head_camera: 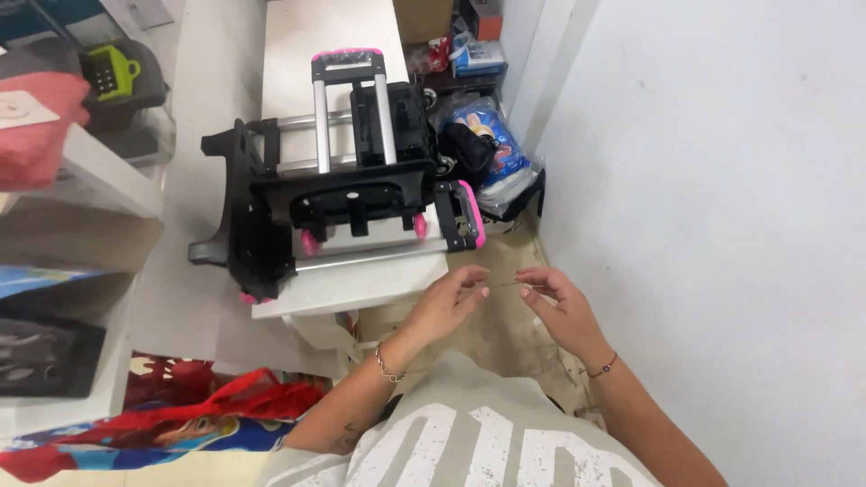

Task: Assembling backpack trolley frames by attaching wheels and testing the telescopic handles.

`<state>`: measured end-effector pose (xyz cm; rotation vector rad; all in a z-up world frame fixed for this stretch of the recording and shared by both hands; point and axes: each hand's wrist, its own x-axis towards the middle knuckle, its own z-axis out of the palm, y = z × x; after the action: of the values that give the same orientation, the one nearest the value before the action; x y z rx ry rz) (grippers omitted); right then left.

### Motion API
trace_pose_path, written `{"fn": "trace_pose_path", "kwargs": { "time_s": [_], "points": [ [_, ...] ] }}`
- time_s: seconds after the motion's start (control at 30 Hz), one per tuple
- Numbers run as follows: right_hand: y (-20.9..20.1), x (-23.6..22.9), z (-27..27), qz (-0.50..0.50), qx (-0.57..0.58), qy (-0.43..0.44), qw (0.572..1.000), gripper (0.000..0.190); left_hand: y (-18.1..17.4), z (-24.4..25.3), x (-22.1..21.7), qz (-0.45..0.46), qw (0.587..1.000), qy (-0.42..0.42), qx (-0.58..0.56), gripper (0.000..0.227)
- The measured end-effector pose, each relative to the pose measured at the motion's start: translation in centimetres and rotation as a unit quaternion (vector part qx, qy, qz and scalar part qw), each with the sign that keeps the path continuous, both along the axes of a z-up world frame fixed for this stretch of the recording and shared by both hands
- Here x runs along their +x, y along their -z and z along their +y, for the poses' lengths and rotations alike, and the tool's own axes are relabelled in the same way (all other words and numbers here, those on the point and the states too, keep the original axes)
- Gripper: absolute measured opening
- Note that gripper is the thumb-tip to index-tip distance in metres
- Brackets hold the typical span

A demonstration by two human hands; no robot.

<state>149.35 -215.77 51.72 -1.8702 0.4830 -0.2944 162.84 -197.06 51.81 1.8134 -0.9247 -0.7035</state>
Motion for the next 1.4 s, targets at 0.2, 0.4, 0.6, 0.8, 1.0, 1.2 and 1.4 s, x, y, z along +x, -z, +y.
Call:
{"fn": "trace_pose_path", "kwargs": {
  "time_s": [0.2,0.4,0.6,0.8,1.0,1.2,1.4],
  "points": [
    [1.5,10.3,-10.5,-0.002,0.024,-0.050,0.998,0.033,0.5,-9.1,6.5,-0.064,0.994,-0.074,-0.047,0.043],
    [4.6,23.4,-23.1,-0.023,-0.005,-0.188,0.982,0.024,2.9,-20.1,12.1,-0.176,0.959,-0.202,-0.091,0.042],
    [4.5,34.4,-31.7,-0.038,-0.012,-0.335,0.941,0.022,2.2,-28.2,16.2,-0.375,0.842,-0.386,-0.035,0.039],
    [3.8,44.3,-30.1,-0.041,-0.018,-0.441,0.896,0.022,1.3,-29.0,19.4,-0.383,0.760,-0.523,0.039,0.039],
    [3.6,52.7,-23.1,-0.095,-0.087,-0.561,0.818,0.024,5.2,-27.8,22.5,-0.328,0.721,-0.603,0.096,0.041],
    [2.9,58.9,-18.4,-0.123,-0.196,-0.620,0.750,0.030,10.9,-25.2,27.4,-0.291,0.661,-0.651,0.234,0.047],
    [4.0,66.1,-15.0,-0.188,-0.415,-0.719,0.526,0.057,16.8,-22.6,32.4,-0.248,0.558,-0.683,0.401,0.054]
  ]
}}
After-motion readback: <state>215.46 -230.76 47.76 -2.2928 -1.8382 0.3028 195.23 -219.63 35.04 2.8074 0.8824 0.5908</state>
